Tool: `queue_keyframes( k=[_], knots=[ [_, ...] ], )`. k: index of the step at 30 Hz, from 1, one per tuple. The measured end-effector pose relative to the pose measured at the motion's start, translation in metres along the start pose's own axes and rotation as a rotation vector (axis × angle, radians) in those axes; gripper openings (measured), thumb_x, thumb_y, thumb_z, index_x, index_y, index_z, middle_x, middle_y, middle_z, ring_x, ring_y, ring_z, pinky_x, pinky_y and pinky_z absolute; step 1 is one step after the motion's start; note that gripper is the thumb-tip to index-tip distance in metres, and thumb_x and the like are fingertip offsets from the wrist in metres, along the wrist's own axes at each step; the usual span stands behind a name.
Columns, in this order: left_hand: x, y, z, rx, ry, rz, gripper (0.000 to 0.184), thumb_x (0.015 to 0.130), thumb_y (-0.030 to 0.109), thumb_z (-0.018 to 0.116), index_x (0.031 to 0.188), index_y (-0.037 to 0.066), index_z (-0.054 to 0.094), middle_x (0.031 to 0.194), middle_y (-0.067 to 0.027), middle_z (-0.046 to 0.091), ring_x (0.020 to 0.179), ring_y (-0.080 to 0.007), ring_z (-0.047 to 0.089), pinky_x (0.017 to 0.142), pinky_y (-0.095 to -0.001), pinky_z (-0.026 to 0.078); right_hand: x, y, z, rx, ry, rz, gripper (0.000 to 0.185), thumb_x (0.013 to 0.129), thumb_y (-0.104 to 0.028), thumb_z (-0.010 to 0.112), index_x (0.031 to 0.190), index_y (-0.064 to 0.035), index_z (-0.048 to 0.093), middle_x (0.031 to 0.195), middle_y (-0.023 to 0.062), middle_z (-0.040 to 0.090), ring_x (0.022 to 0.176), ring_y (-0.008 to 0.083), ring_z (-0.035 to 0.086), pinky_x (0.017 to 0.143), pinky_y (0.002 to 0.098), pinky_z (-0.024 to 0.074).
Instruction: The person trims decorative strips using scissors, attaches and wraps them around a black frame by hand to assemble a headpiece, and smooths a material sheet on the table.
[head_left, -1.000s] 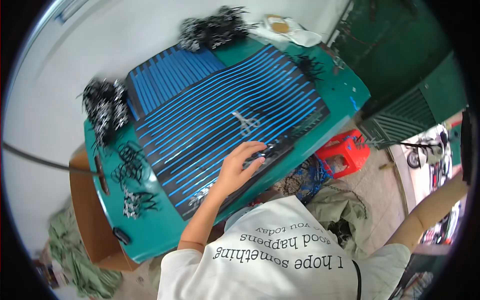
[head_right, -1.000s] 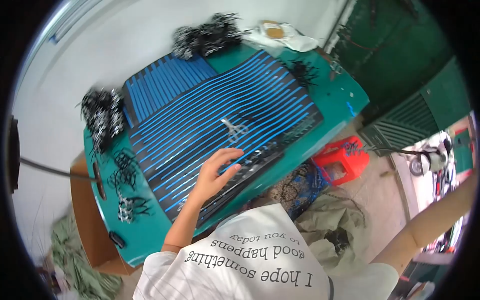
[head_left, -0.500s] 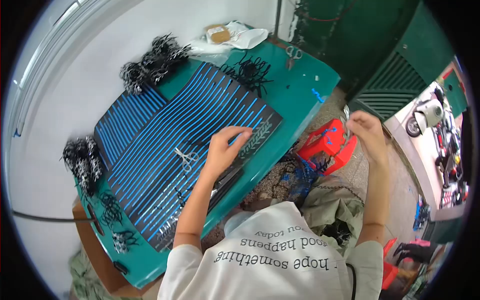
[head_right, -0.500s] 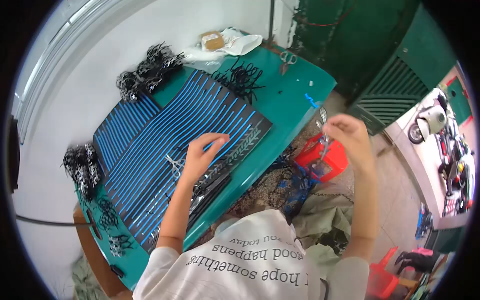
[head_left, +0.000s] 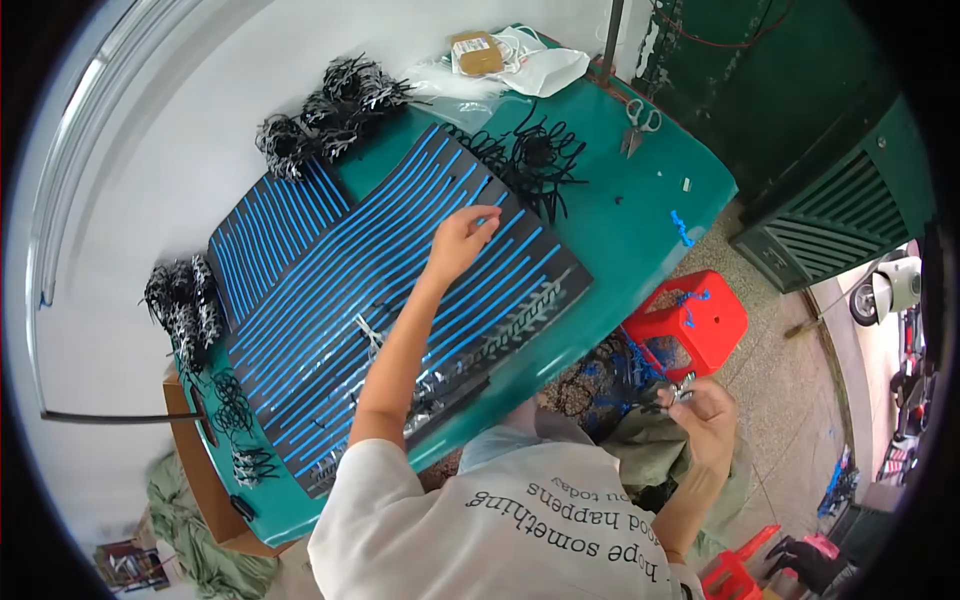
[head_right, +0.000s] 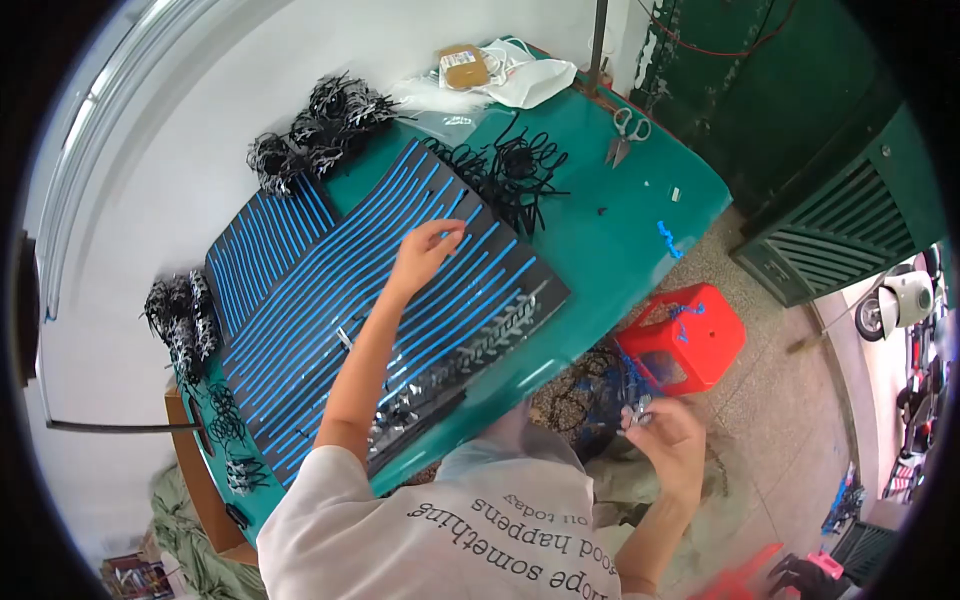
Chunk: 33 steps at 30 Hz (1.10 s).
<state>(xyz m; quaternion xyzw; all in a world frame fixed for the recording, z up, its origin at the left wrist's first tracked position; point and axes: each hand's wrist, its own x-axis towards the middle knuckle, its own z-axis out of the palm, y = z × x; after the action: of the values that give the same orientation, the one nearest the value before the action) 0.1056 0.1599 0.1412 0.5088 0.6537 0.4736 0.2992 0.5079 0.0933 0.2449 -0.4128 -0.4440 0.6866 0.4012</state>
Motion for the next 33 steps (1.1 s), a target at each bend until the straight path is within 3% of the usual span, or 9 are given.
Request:
queue_keyframes(
  k=[5, 9, 13, 16, 20, 25, 28, 31, 33],
  knots=[
    [0.092, -0.047, 0.009, 0.038, 0.07, 0.132, 0.024, 0.077, 0.017, 0.061, 0.096, 0.003, 0.062, 0.091, -0.0129, 0.062, 0.068, -0.0211, 0.061, 0.063, -0.0294, 0.047, 0.025, -0.007, 0.003, -0.094, -0.043, 0.072, 0.031, 0.068, 0.011, 0.062, 0.096, 0.001, 0.05, 0.081, 0.0091, 0.058, 0.077, 0.0198, 0.058, 0.082, 0.0398, 0.0456],
    [0.168, -0.061, 0.012, 0.169, 0.079, 0.046, 0.023, 0.078, 0.017, 0.06, 0.098, 0.006, 0.062, 0.088, -0.0094, 0.062, 0.077, -0.0205, 0.061, 0.068, -0.0274, 0.047, 0.035, -0.004, 0.007, -0.107, -0.066, 0.122, 0.034, 0.068, 0.009, 0.064, 0.097, 0.0003, 0.049, 0.08, 0.009, 0.057, 0.076, 0.0204, 0.058, 0.084, 0.0426, 0.0445],
    [0.223, -0.101, -0.008, 0.527, 0.2, 0.088, 0.023, 0.07, 0.023, 0.065, 0.087, 0.008, 0.064, 0.091, -0.011, 0.06, 0.084, -0.0263, 0.059, 0.08, -0.0382, 0.044, 0.042, 0.002, 0.013, -0.063, -0.011, 0.199, 0.038, 0.064, 0.009, 0.066, 0.097, 0.0008, 0.049, 0.078, 0.0097, 0.057, 0.075, 0.0211, 0.058, 0.083, 0.0438, 0.0449],
    [0.233, -0.122, -0.044, 1.151, 0.003, 0.076, 0.027, 0.068, 0.035, 0.066, 0.082, 0.012, 0.064, 0.093, -0.0093, 0.059, 0.088, -0.028, 0.058, 0.09, -0.0494, 0.032, 0.053, -0.006, 0.025, -0.006, 0.038, 0.283, 0.041, 0.062, 0.009, 0.067, 0.098, 0.0009, 0.048, 0.074, 0.0102, 0.057, 0.072, 0.0214, 0.058, 0.081, 0.0445, 0.0457],
    [0.24, -0.108, -0.083, 1.257, -0.241, -0.208, 0.034, 0.066, 0.044, 0.064, 0.08, 0.014, 0.064, 0.096, -0.0081, 0.059, 0.089, -0.0284, 0.057, 0.094, -0.0544, 0.023, 0.067, -0.001, 0.031, 0.049, 0.074, 0.386, 0.042, 0.06, 0.008, 0.068, 0.097, 0.001, 0.049, 0.068, 0.0109, 0.057, 0.067, 0.0221, 0.057, 0.077, 0.0455, 0.0472],
    [0.28, -0.113, -0.055, 1.16, -0.13, -0.086, 0.035, 0.069, 0.045, 0.062, 0.084, 0.013, 0.064, 0.101, -0.0086, 0.058, 0.09, -0.0283, 0.057, 0.095, -0.0532, 0.023, 0.076, 0.029, 0.021, 0.101, 0.061, 0.344, 0.036, 0.06, 0.005, 0.07, 0.091, 0.0009, 0.052, 0.066, 0.0116, 0.057, 0.064, 0.0241, 0.055, 0.074, 0.0468, 0.0483],
    [0.295, -0.136, -0.031, 1.3, -0.031, 0.185, 0.039, 0.072, 0.047, 0.059, 0.084, 0.01, 0.064, 0.093, -0.0081, 0.062, 0.086, -0.0272, 0.058, 0.095, -0.0534, 0.021, 0.074, 0.032, 0.026, 0.146, 0.071, 0.294, 0.032, 0.061, 0.004, 0.069, 0.089, 0.0001, 0.054, 0.068, 0.012, 0.056, 0.065, 0.025, 0.055, 0.073, 0.0471, 0.0485],
    [0.307, -0.118, -0.034, 0.606, -0.08, -0.136, 0.035, 0.074, 0.039, 0.061, 0.084, 0.005, 0.066, 0.081, -0.0068, 0.065, 0.082, -0.0243, 0.059, 0.09, -0.0447, 0.033, 0.071, 0.029, 0.019, 0.138, 0.079, 0.242, 0.028, 0.063, 0.003, 0.069, 0.087, -0.0008, 0.055, 0.07, 0.0124, 0.056, 0.066, 0.0258, 0.055, 0.072, 0.0473, 0.0487],
    [0.31, -0.101, -0.045, 0.363, 0.043, -0.074, 0.032, 0.075, 0.035, 0.062, 0.083, 0.004, 0.066, 0.077, -0.0059, 0.065, 0.078, -0.0216, 0.059, 0.084, -0.0391, 0.037, 0.061, 0.037, 0.002, 0.145, 0.132, 0.217, 0.027, 0.065, 0.002, 0.068, 0.089, -0.0016, 0.055, 0.072, 0.0127, 0.056, 0.068, 0.0254, 0.055, 0.071, 0.0466, 0.0489]
  ],
)
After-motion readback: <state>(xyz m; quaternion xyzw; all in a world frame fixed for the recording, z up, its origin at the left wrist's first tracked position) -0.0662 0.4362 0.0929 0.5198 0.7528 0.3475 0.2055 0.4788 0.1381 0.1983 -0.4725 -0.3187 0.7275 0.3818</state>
